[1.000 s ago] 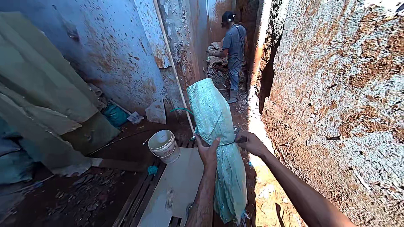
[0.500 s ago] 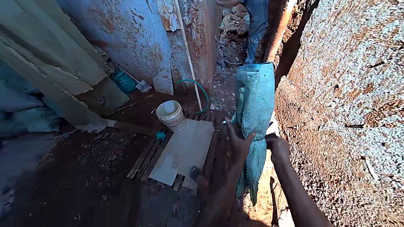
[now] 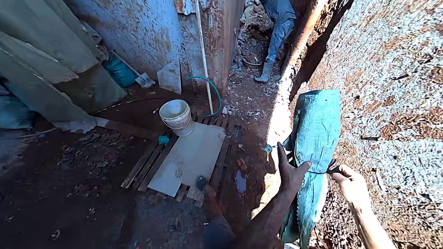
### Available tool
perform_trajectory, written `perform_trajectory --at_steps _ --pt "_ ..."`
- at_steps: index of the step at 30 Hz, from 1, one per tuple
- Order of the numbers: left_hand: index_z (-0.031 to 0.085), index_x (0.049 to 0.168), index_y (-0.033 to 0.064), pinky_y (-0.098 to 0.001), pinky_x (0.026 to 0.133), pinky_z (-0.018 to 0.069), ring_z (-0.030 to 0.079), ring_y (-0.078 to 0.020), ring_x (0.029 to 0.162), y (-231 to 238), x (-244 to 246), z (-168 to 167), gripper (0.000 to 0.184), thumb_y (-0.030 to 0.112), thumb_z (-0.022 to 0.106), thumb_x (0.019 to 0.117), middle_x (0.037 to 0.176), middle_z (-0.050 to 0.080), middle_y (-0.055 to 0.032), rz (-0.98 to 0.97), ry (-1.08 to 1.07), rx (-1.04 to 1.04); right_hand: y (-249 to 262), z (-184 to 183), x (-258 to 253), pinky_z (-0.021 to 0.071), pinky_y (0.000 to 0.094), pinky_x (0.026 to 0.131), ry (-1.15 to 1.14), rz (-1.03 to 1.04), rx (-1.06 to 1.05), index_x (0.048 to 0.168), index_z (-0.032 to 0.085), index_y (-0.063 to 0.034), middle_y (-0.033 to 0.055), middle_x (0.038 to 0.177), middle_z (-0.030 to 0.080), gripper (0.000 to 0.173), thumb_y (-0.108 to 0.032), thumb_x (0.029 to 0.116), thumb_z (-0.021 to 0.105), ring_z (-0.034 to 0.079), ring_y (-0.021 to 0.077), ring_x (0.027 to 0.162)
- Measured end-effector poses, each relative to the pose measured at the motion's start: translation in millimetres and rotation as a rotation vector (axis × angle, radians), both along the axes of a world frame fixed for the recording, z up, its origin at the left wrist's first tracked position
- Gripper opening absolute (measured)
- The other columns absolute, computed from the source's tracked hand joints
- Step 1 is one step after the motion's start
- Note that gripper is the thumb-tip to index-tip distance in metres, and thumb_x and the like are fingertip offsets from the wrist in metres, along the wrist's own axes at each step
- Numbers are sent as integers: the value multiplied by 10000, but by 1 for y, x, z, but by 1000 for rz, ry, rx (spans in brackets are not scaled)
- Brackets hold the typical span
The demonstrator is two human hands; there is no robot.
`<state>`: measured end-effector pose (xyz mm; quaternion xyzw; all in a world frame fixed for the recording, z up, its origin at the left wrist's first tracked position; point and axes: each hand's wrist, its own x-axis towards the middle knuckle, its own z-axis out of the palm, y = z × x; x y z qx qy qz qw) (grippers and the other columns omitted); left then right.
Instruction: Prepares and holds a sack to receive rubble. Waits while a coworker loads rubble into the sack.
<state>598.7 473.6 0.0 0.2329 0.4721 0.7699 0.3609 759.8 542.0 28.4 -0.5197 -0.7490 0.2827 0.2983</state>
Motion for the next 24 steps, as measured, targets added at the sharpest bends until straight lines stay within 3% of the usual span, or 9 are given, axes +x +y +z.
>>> perform_trajectory --at_steps 2,6,8,12,14,18,20,23,24 --pt "33 1638 21 -373 1068 519 516 -257 1378 1 5 1 1191 51 849 770 1671 177 -248 -9 1 2 -8 -13 -10 510 235 566 384 -159 -187 879 615 -31 -32 684 581 126 -14 945 509 560 38 574" --pt "30 1636 11 -373 1088 501 487 -271 1404 3 4 2 1193 30 846 766 1675 152 -258 -6 60 -12 -16 -33 -18 522 220 508 652 -266 -300 825 600 -75 -56 615 602 191 -2 973 502 564 37 506" --pt "30 1636 8 -371 1092 497 471 -275 1420 6 2 -1 1193 36 848 768 1683 125 -256 -8 104 -26 -17 -34 -14 514 230 533 395 -213 -168 872 627 -21 -17 644 604 130 4 963 539 567 51 529" --pt "29 1642 30 -376 1092 503 475 -274 1422 14 -1 -8 1206 46 856 764 1682 141 -253 -36 158 -77 -6 -22 0 526 676 775 -426 8 150 1082 688 69 276 978 705 228 -113 956 632 705 460 900" --pt "34 1645 39 -369 1070 520 508 -262 1395 22 -5 -9 1209 47 859 762 1680 160 -246 -47 161 -90 0 -19 -8 543 672 734 -606 12 256 1101 698 46 275 1051 708 261 -166 956 653 714 477 929" --pt "35 1644 39 -368 1069 519 510 -255 1391 57 -29 -10 1181 21 835 776 1684 154 -237 -41 109 -85 34 -14 -37 535 681 783 -640 -34 130 1122 690 34 279 1064 705 246 -167 996 625 707 482 957" --pt "39 1642 30 -367 1064 519 519 -254 1378 82 -52 -16 1177 4 831 771 1681 162 -237 -29 82 -89 65 -21 -44 538 631 765 -469 17 -31 1051 694 27 231 932 708 193 -136 992 608 705 410 866" --pt "22 1645 47 -375 1063 524 525 -252 1373 126 -95 -37 1194 2 826 765 1687 151 -223 -50 27 -93 110 -43 -67 530 294 578 4 21 -336 854 640 -38 3 659 637 139 -68 941 536 610 93 578" --pt "21 1646 50 -380 1062 527 526 -253 1374 142 -112 -44 1197 -5 825 761 1690 150 -217 -51 -4 -93 125 -44 -85 515 311 581 -26 20 -366 858 630 -29 15 662 622 127 -60 940 539 595 106 579"
